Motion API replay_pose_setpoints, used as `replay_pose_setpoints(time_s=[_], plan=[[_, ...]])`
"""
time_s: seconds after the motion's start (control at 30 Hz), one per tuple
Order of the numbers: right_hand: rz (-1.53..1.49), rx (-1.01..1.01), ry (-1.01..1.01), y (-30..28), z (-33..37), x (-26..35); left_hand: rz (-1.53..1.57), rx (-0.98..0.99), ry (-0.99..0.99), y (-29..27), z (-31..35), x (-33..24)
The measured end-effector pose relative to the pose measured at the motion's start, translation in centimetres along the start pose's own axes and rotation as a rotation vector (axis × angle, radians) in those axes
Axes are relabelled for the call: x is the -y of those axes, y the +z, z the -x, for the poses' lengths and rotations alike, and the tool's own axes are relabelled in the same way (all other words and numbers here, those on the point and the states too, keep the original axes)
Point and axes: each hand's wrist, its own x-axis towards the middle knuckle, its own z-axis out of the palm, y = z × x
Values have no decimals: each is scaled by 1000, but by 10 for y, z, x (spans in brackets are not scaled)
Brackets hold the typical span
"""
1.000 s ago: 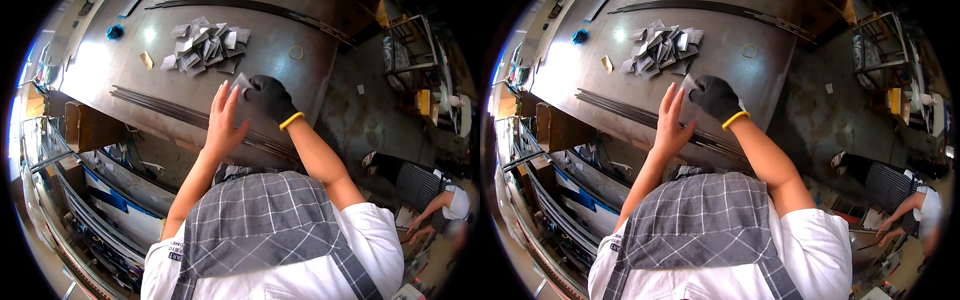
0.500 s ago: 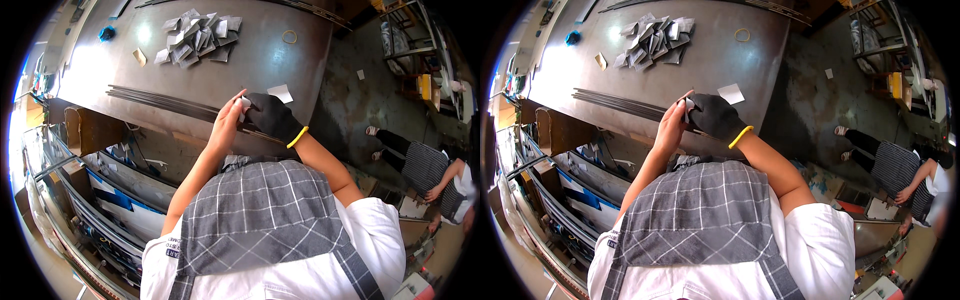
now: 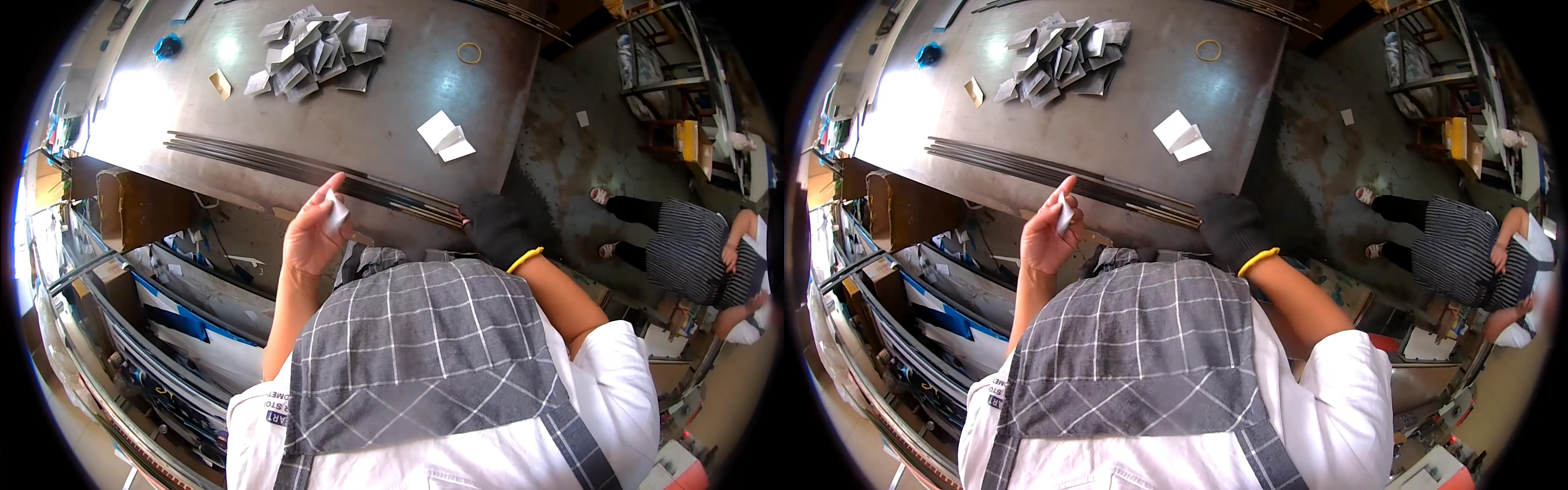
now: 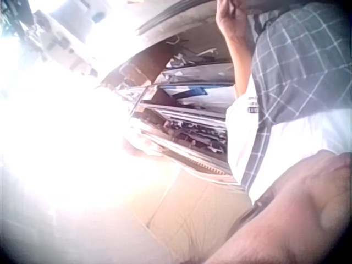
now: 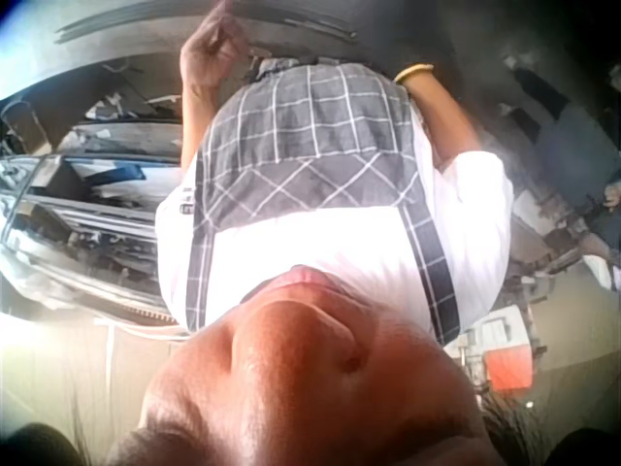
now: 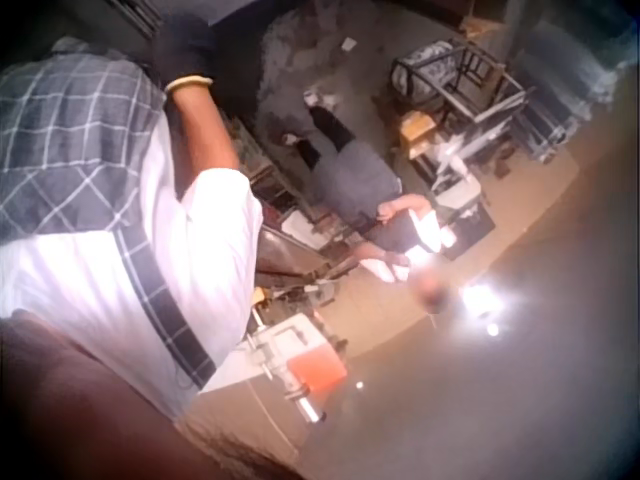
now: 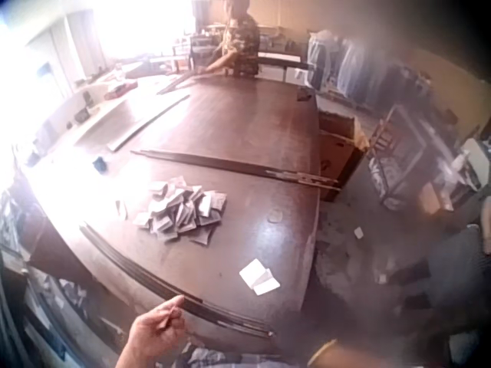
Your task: The person repeatedly picks up long, thin metal rods from a workbench, rubs them with a small abrasive pad, and places them back down. The person also uses a handheld power tool to grind the ends of the rods and wipes the workbench surface with a cloth.
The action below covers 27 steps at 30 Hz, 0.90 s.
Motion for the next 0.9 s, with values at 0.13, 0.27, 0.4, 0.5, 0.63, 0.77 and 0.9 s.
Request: replay_pose_setpoints(time_s=[0.13, 0.27, 0.4, 0.5, 0.63, 0.77, 0.9], plan=[[213, -2, 40, 3, 3, 5, -83, -109, 69, -11, 4, 21], [246, 98, 38, -15, -10, 8, -188, -252, 55, -24, -3, 35], [-148, 11, 8, -46, -5, 19, -288, -329, 84, -3, -2, 43], [-413, 32, 88, -59, 0, 35, -362, -315, 193, 13, -6, 52], [-458, 53, 78, -57, 3, 39, -447, -344, 180, 12, -16, 56], [-470, 52, 83, -53, 3, 38, -260, -370, 136, 23, -21, 63], [-451, 43, 93, -62, 4, 44, -244, -353, 158, 14, -27, 66]])
